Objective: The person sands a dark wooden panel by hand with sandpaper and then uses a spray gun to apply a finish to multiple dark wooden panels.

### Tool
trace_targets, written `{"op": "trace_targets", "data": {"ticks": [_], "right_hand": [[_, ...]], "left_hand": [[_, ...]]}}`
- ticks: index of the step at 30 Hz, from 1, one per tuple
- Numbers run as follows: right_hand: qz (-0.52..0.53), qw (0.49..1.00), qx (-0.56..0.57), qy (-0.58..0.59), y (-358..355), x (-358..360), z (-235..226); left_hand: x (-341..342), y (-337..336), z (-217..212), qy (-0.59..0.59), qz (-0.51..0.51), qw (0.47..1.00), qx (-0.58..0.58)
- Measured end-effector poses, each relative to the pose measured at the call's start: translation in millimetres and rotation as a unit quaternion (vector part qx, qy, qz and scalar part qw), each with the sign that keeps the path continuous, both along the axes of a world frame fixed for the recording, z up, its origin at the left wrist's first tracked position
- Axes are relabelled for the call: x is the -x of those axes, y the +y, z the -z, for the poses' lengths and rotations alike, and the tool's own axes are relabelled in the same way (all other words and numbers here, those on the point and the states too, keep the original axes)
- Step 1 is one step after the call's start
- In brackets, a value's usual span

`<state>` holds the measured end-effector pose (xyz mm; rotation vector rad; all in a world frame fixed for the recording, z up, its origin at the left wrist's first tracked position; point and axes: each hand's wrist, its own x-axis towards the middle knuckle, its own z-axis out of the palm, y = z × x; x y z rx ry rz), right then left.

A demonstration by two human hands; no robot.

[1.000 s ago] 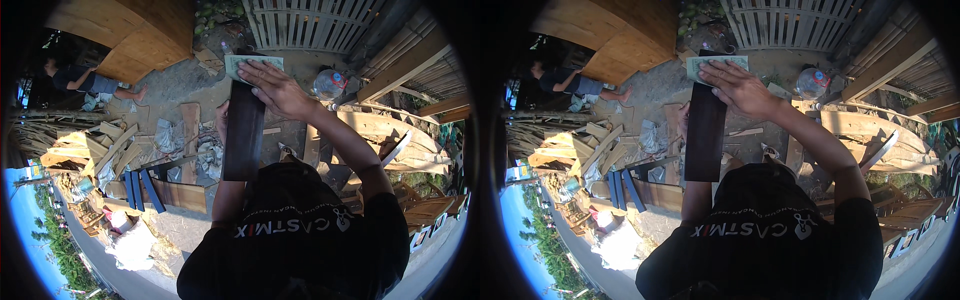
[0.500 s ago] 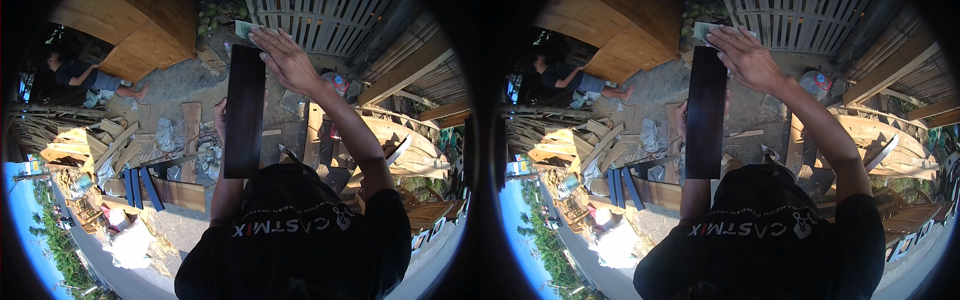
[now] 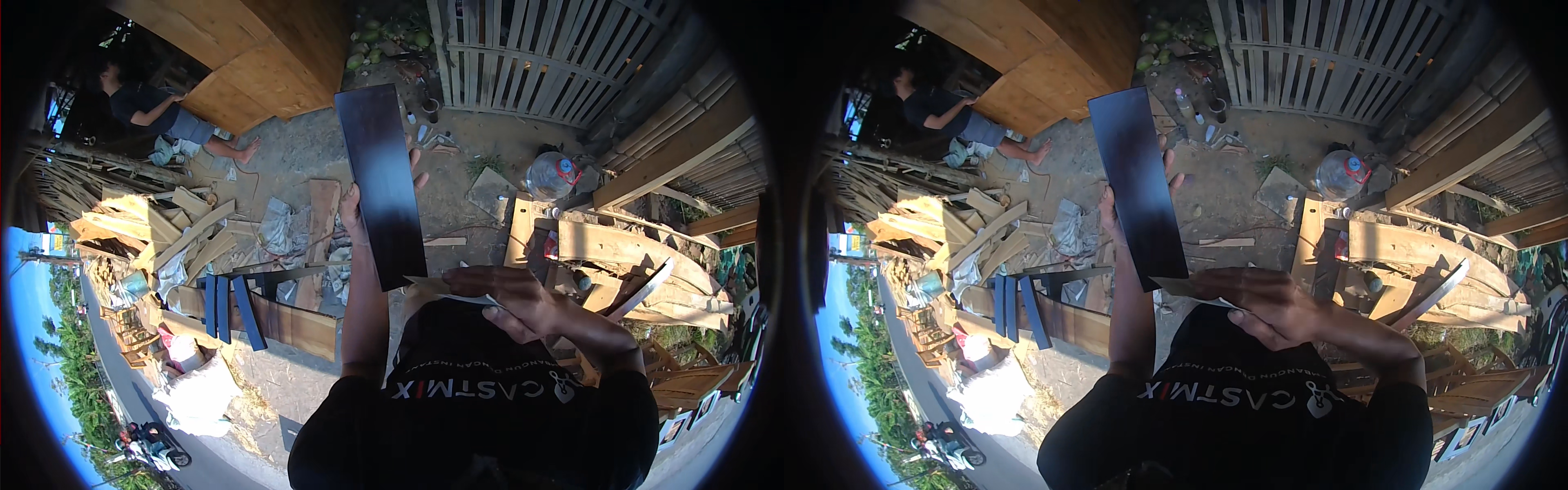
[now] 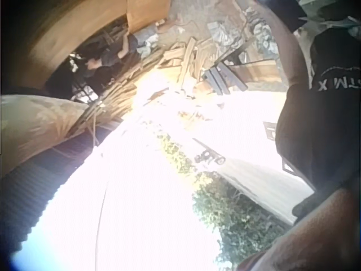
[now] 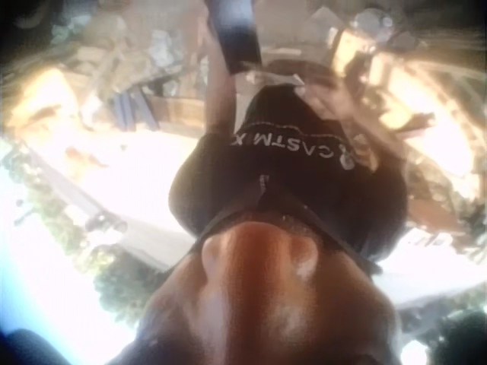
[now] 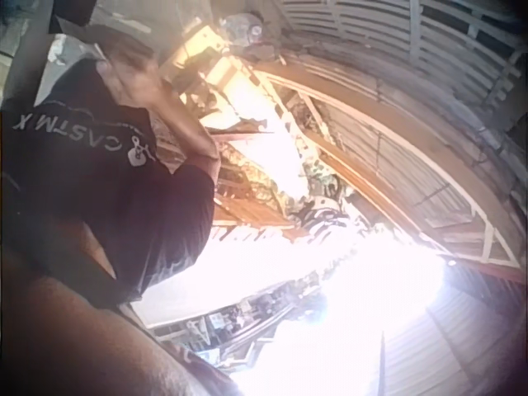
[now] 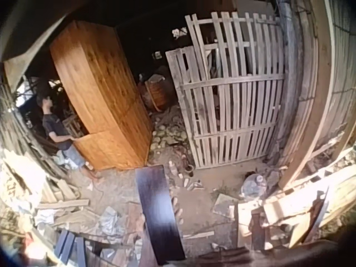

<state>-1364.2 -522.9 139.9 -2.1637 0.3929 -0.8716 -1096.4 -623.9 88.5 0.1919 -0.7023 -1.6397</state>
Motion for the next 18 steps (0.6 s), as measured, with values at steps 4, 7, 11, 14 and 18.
{"op": "trace_targets", "data": {"ticks": [4, 7, 11, 14, 18], "right_hand": [[0.2, 0.971, 0.129, 0.027, -46.4, 10.0, -26.8], [0.279, 0.915, 0.281, 0.074, -93.1, -7.8, -43.2], [0.28, 0.888, 0.335, 0.147, -150.7, -35.2, -26.5], [0.165, 0.936, 0.271, 0.149, -110.4, -51.2, 3.6], [0.041, 0.961, 0.221, 0.162, -30.1, -40.5, 24.9]], "left_hand": [[11.5, 5.5, -12.2, -0.038, 0.014, 0.999, -0.006], [30.2, 13.4, -13.5, -0.004, -0.03, 0.999, -0.037], [42.0, 11.2, -9.6, -0.012, -0.035, 0.998, -0.049], [34.4, 3.6, -31.5, 0.003, -0.115, 0.987, -0.109], [8.1, -13.1, -21.9, 0.084, -0.086, 0.993, -0.006]]}}
